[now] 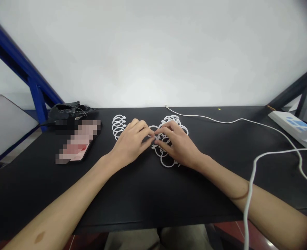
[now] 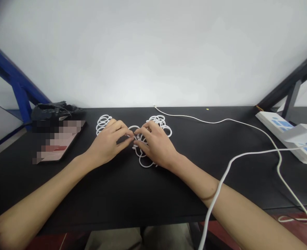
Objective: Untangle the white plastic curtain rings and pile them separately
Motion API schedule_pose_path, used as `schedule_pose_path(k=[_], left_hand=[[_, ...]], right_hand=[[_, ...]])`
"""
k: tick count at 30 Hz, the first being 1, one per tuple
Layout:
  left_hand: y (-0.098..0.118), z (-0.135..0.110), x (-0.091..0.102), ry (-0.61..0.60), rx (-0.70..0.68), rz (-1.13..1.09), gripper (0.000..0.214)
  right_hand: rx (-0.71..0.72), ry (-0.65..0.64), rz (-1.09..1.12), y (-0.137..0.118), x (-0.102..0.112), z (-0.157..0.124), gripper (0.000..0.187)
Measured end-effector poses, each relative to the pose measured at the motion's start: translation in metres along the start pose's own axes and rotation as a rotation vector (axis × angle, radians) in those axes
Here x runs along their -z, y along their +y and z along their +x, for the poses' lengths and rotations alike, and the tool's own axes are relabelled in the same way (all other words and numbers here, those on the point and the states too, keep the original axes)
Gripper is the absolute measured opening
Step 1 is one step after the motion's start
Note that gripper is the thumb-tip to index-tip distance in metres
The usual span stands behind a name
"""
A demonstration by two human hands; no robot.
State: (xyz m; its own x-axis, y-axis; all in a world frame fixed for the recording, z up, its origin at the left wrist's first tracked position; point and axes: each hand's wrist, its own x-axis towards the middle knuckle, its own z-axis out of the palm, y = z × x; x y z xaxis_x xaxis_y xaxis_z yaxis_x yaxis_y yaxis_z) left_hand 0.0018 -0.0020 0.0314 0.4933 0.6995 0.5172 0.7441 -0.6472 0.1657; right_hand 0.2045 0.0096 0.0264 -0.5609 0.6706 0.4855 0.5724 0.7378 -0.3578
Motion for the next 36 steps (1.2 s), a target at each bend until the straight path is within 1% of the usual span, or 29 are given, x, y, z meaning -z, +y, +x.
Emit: schedule_pose_path(k=[3, 5, 7, 9, 12, 16, 20, 24, 26, 30, 33, 35, 36], left_hand=[[0.003, 0.0, 0.0, 0.078, 0.006, -0.016, 0.01], [0.006, 0.0, 0.0, 0.098, 0.028, -0.038, 0.008], [0.008, 0.0, -0.001, 0.095, 0.055, -0.071, 0.013], [0.009, -0.001, -0.002, 0.064, 0.073, -0.102, 0.024], [0.008, -0.002, -0.003, 0.029, 0.105, -0.123, 0.035], [0.005, -0.002, -0.003, 0.03, 0.15, -0.123, 0.044], [0.004, -0.001, -0.003, 0.014, 0.104, -0.086, 0.046], [0.004, -0.002, -0.003, -0.001, 0.041, -0.078, 0.04], [0.004, -0.003, -0.002, 0.01, 0.019, -0.103, 0.039], [0.002, -0.003, -0.002, 0.04, -0.02, -0.14, 0.036], [0.001, -0.002, 0.0, 0.015, -0.028, -0.15, 0.036], [0.001, -0.003, 0.002, -0.014, -0.008, -0.152, 0.038], [0.0, -0.006, 0.004, -0.021, 0.014, -0.149, 0.04]], right_hand=[[0.009, 0.045, 0.073, -0.001, 0.001, 0.0, 0.018], [0.024, 0.075, 0.109, -0.002, 0.001, 0.0, 0.02], [0.037, 0.108, 0.125, -0.001, 0.001, 0.001, 0.024], [0.041, 0.142, 0.126, 0.0, 0.002, 0.001, 0.026], [0.023, 0.185, 0.123, 0.002, 0.005, 0.002, 0.023], [0.012, 0.19, 0.142, 0.003, 0.007, 0.002, 0.016], [0.044, 0.171, 0.187, 0.002, 0.007, 0.002, 0.014], [0.063, 0.188, 0.222, 0.0, 0.01, 0.002, 0.003], [0.062, 0.191, 0.244, -0.002, 0.013, 0.004, 0.007], [0.036, 0.158, 0.299, -0.007, 0.019, 0.007, 0.011], [0.009, 0.146, 0.323, -0.008, 0.018, 0.007, 0.01], [-0.032, 0.154, 0.333, -0.006, 0.014, 0.006, 0.002], [-0.062, 0.16, 0.336, -0.004, 0.012, 0.005, 0.006]])
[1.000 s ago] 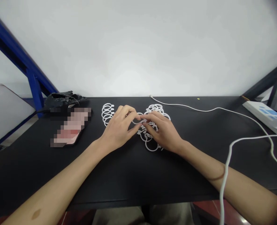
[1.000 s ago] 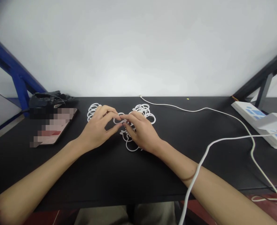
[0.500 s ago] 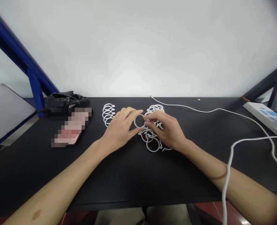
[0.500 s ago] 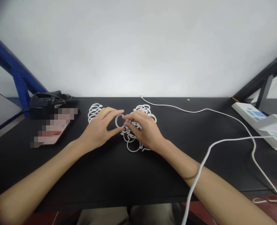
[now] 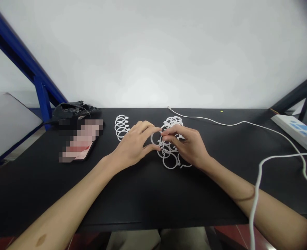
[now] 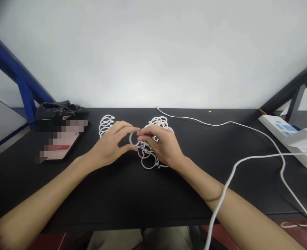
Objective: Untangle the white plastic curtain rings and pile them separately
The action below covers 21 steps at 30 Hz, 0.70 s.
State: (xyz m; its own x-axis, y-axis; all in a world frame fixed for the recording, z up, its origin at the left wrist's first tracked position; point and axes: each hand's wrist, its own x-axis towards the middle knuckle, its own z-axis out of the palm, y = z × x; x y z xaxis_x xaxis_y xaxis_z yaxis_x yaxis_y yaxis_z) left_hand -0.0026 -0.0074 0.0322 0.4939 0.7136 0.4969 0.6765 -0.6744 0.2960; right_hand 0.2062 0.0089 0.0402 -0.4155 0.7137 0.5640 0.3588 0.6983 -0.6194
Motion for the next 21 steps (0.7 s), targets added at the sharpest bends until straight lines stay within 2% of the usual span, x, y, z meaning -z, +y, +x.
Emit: schedule_pose_path(k=[3, 7, 10, 13, 18, 21], left_hand=[[-0.004, -0.012, 0.009, 0.044, 0.124, 0.042, 0.045], [-0.019, -0.034, 0.019, 0.071, 0.317, 0.161, 0.041], [-0.031, -0.044, 0.019, 0.044, 0.374, 0.264, 0.04], [-0.04, -0.046, 0.015, 0.035, 0.44, 0.336, 0.044], [-0.051, -0.043, 0.008, 0.028, 0.573, 0.355, 0.06], [-0.057, -0.037, 0.003, 0.046, 0.61, 0.33, 0.061]], right_hand=[[-0.068, 0.014, -0.048, 0.007, -0.002, -0.001, 0.029], [-0.017, -0.075, -0.303, 0.013, -0.001, -0.002, 0.017], [0.047, -0.161, -0.431, 0.012, 0.0, -0.004, 0.023], [0.081, -0.216, -0.48, 0.01, -0.003, -0.006, 0.03], [0.109, -0.244, -0.509, 0.01, -0.006, -0.008, 0.026], [0.112, -0.238, -0.514, 0.01, -0.007, -0.007, 0.026]])
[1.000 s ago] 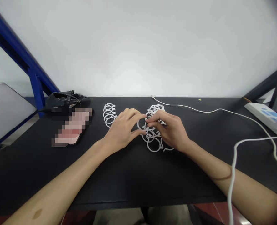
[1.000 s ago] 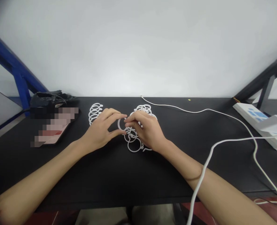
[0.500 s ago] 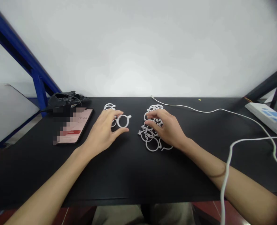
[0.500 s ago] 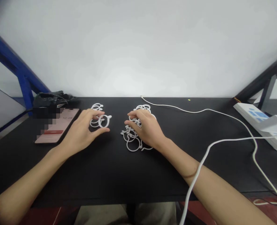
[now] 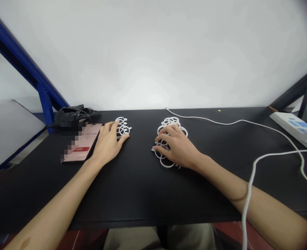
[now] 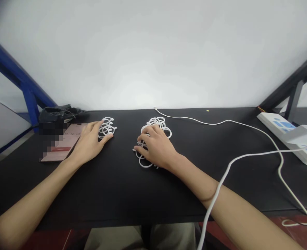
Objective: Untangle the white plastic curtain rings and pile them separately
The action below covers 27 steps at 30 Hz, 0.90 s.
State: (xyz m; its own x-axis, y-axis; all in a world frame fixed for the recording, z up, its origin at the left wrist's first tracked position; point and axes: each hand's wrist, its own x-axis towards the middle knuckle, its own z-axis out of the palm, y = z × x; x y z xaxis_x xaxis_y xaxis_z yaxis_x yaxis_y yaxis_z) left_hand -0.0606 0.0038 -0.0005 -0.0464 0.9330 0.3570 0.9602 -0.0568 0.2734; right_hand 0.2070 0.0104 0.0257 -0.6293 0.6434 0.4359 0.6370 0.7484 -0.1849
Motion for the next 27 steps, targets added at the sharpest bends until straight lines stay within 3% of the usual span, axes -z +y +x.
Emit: schedule_pose_path(k=[10, 14, 18, 23, 27], left_hand=[[0.004, 0.043, -0.02, -0.061, 0.079, 0.061, 0.079], [0.001, 0.063, -0.022, -0.065, 0.038, 0.109, 0.083], [-0.003, 0.074, -0.025, -0.112, 0.013, 0.089, 0.062], [-0.006, 0.074, -0.026, -0.038, -0.043, 0.046, 0.028], [-0.007, 0.072, -0.025, -0.005, -0.098, -0.008, 0.018]], right_hand=[[-0.01, 0.004, 0.013, 0.0, -0.001, 0.0, 0.025], [-0.024, -0.009, 0.022, 0.0, 0.0, 0.0, 0.023], [-0.031, -0.012, 0.031, 0.0, 0.0, 0.0, 0.021], [-0.029, -0.009, 0.042, -0.001, -0.001, 0.001, 0.019], [-0.033, -0.022, 0.046, -0.002, 0.0, 0.001, 0.017]])
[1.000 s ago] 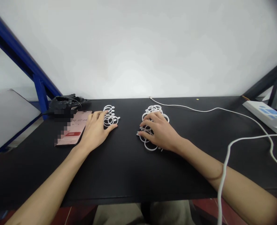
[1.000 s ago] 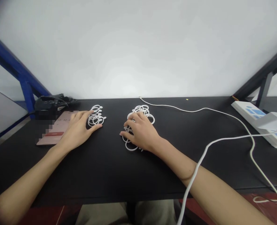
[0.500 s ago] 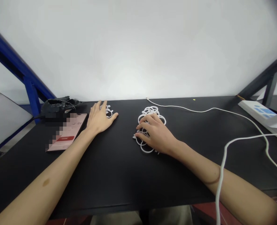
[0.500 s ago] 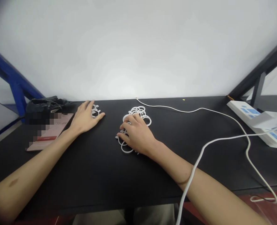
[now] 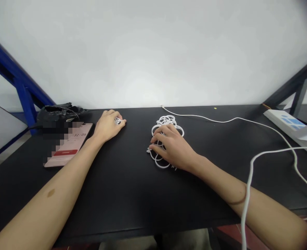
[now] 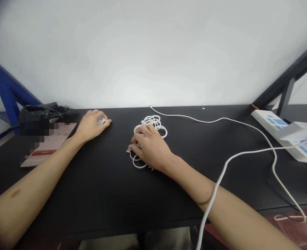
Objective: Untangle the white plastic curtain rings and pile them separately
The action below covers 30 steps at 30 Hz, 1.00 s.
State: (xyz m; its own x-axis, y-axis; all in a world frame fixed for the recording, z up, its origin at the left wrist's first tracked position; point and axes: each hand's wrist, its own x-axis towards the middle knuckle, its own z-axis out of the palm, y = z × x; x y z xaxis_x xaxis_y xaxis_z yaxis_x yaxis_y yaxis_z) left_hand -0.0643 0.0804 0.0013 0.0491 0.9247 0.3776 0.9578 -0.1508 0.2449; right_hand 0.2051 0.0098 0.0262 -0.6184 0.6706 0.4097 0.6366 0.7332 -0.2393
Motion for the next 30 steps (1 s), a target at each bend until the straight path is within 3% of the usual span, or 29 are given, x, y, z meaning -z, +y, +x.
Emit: schedule_pose_path(k=[5, 10, 20, 26, 30], left_hand=[[-0.002, -0.001, -0.002, 0.044, -0.03, -0.075, 0.019], [0.002, -0.002, -0.001, 0.055, 0.0, -0.072, 0.033], [0.01, 0.0, 0.016, 0.162, 0.223, -0.295, 0.055], [0.005, 0.001, 0.018, 0.167, 0.176, -0.255, 0.052], [0.022, -0.005, 0.027, 0.188, 0.045, -0.172, 0.045]], right_hand=[[0.006, -0.024, 0.017, 0.001, 0.001, 0.001, 0.012], [-0.009, -0.046, 0.048, 0.0, 0.002, 0.002, 0.012], [-0.054, 0.103, 0.232, 0.007, 0.003, 0.003, 0.009], [-0.109, 0.127, 0.254, 0.003, 0.007, 0.004, 0.008], [-0.156, 0.215, 0.33, 0.001, 0.008, 0.005, 0.009]])
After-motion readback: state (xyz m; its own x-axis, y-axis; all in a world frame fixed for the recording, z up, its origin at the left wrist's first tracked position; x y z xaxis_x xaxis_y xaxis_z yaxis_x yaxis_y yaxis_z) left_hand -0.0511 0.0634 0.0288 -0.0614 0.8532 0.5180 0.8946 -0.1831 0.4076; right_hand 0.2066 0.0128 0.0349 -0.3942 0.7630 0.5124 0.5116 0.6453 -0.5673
